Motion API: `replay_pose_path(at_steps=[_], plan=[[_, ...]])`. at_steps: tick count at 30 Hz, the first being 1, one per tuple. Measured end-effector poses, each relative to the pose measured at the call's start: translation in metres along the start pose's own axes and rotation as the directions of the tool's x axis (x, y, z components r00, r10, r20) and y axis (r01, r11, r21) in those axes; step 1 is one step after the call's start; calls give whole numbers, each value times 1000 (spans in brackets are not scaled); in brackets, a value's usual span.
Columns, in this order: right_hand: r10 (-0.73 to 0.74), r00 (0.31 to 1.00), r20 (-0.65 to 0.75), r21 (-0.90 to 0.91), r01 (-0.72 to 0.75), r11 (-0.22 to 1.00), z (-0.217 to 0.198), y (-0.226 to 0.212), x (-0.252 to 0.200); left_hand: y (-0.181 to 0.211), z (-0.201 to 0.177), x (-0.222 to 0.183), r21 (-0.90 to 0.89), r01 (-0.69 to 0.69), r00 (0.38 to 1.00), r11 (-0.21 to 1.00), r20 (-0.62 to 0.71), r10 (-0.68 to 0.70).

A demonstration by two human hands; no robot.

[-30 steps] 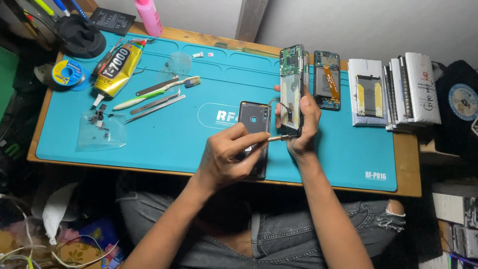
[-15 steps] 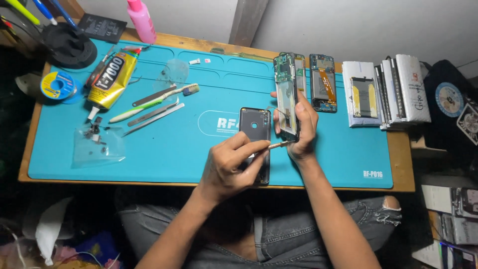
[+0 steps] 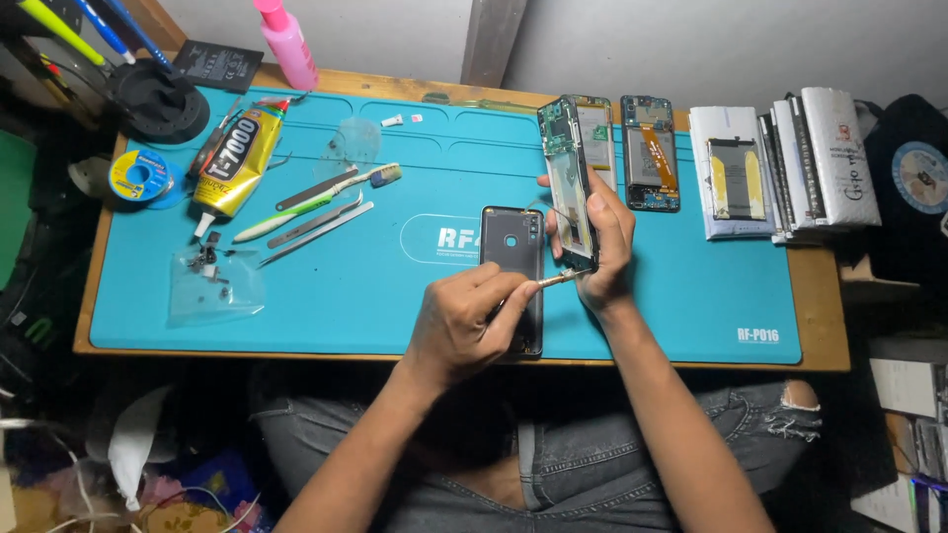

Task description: Repairing a mobile phone by connecting internal components like the motherboard and ribbon cables on a repair bench.

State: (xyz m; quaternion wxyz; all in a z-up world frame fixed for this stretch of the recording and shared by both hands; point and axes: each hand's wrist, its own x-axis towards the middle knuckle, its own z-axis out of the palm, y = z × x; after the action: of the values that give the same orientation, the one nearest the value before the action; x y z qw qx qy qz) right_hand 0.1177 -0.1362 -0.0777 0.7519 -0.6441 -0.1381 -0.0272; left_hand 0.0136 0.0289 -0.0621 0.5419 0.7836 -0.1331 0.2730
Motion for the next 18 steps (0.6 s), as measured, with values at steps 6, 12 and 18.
replay_pose_path(at_steps=[6, 12, 18], plan=[[7, 999, 40, 2, -7, 1000, -4, 2, 0, 9, -1, 2, -112, 74, 997, 991, -17, -76], [-8, 1000, 11, -2, 8, 1000, -5, 3, 1, 9, 0, 3, -132, 50, 998, 990, 39, -45], [-2, 1000, 22, -35, 3, 999, -6, 2, -1, 8, 1, 4, -116, 55, 997, 992, 67, -48]])
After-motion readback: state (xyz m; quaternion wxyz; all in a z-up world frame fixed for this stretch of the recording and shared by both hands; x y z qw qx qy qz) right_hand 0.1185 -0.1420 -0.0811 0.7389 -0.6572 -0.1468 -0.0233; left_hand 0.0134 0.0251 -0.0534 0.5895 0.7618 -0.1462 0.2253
